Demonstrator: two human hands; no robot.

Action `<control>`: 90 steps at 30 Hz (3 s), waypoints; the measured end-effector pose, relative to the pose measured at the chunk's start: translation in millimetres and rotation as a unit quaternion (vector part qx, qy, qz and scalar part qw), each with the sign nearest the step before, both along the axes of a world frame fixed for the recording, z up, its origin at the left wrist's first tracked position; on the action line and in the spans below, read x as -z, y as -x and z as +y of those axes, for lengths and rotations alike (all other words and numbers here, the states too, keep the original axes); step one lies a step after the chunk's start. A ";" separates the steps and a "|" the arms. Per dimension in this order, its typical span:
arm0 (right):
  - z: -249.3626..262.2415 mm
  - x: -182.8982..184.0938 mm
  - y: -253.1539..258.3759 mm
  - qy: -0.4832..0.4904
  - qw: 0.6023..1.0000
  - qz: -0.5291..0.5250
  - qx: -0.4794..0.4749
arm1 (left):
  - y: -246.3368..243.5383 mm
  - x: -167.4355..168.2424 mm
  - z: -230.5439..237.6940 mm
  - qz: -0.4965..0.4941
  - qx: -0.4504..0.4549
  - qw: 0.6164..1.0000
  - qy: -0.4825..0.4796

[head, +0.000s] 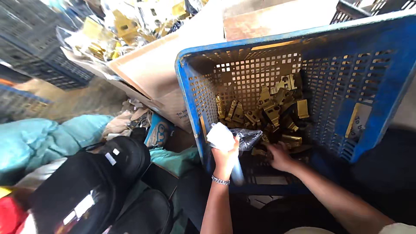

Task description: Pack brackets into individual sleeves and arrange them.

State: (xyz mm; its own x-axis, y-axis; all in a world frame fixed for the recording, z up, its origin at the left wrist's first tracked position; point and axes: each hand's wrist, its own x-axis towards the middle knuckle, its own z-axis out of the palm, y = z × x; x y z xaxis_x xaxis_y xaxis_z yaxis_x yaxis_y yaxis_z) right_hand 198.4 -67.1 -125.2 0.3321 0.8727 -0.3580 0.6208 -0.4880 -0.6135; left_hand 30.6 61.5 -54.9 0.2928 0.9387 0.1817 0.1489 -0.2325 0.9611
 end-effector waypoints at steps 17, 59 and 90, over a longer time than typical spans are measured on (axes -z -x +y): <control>2.1 -98.7 27.7 -0.163 0.982 -0.068 -0.064 | -9.6 -39.9 -40.7 -0.140 0.065 0.963 0.223; -20.5 -78.7 -5.1 -0.142 0.879 0.450 0.069 | -18.5 -33.9 -18.2 0.150 0.324 0.918 0.174; 52.6 -39.8 -60.0 0.203 0.923 -0.091 -0.315 | -9.0 -17.6 22.3 0.050 0.033 0.990 0.125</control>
State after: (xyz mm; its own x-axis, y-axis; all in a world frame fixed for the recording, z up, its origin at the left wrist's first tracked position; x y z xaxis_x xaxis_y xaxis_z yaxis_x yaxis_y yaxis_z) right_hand 258.4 -14.5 -85.5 -0.1081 0.7199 -0.6857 0.9344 -0.1620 -0.3174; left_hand 39.6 83.7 -37.3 0.3606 0.9287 -0.0870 0.2379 -0.0014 0.9713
